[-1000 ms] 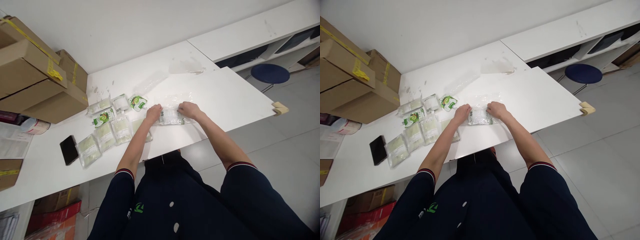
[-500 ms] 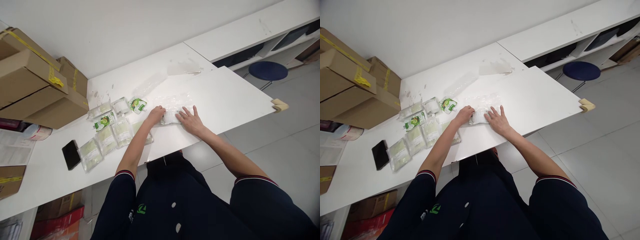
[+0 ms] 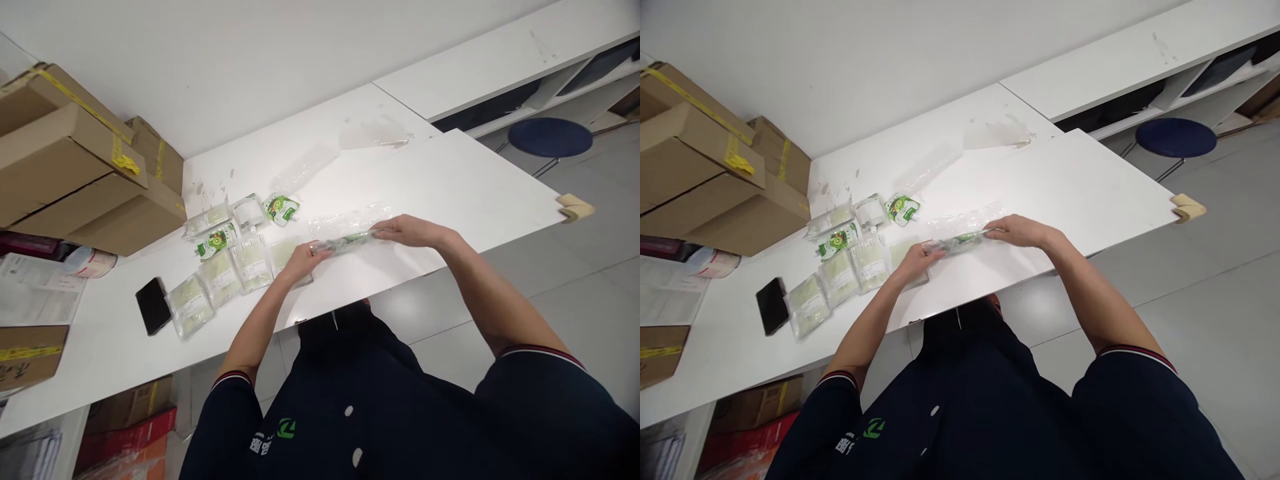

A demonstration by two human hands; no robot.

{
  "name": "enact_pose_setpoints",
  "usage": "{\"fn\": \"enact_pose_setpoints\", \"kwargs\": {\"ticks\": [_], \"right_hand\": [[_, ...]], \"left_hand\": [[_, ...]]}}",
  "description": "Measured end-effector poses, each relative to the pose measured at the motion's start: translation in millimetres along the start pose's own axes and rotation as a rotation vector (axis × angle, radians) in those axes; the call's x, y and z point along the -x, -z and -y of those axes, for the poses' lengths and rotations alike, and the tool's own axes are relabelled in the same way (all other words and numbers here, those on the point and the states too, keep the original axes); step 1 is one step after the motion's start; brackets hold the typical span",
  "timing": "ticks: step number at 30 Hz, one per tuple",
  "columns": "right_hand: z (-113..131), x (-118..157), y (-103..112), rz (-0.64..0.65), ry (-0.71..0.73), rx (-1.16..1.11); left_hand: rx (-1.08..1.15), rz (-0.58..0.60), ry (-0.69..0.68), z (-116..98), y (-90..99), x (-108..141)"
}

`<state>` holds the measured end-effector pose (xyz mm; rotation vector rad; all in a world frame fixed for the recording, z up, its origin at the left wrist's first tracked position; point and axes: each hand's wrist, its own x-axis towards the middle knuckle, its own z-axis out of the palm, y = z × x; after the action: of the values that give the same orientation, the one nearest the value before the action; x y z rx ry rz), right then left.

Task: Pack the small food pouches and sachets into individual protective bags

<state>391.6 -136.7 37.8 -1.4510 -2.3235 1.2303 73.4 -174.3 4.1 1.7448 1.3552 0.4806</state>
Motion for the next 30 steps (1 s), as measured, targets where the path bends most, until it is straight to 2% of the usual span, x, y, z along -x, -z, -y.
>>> {"fn": "enact_pose_setpoints", "kwargs": {"ticks": [4,6,8,10,13,16,18,24,26,28,30], "right_hand": [[-26,-21,19,-0.055,-0.036,-0.334],[-40,-30,16,-0.14,-0.07,-0.481],[-51,-40,5,-0.286,-0.115,-0.538],[-54,-51,-10,-0.451,-0.159,-0.474],[-47,-62,-28,-0.618,-0.241,-0.186],[-34,-66,-34,-0.63,-0.349,0.105],[-28,-67,-36,-0.603,-0.412,0.212],[-22,-73,-47,-0.596,-0.493,0.297],[-20,-76,-53,-0.615,-0.509,0.307],[-21,-77,-55,-0.648,-0.496,0.335],[-25,-78,-53,-0.697,-0.463,0.361]], "left_hand": [[0.136,-0.112,0.086,12,-7.6,-30],[0.175,-0.163,0.161,15,-7.8,-41],[0.131,-0.224,0.237,14,-7.9,-47],[0.029,-0.284,0.281,12,-8.3,-50],[-0.1,-0.339,0.278,6,-8.3,-54],[-0.208,-0.346,0.262,-4,-7.7,-61],[-0.306,-0.35,0.263,-12,-8.6,-67],[-0.584,-0.361,0.319,-21,-16.7,-84],[-0.704,-0.353,0.216,-19,-14.6,-87],[-0.768,-0.278,0.091,-17,-10.2,-88],[-0.779,-0.178,0.061,-19,-7.6,-85]]}}
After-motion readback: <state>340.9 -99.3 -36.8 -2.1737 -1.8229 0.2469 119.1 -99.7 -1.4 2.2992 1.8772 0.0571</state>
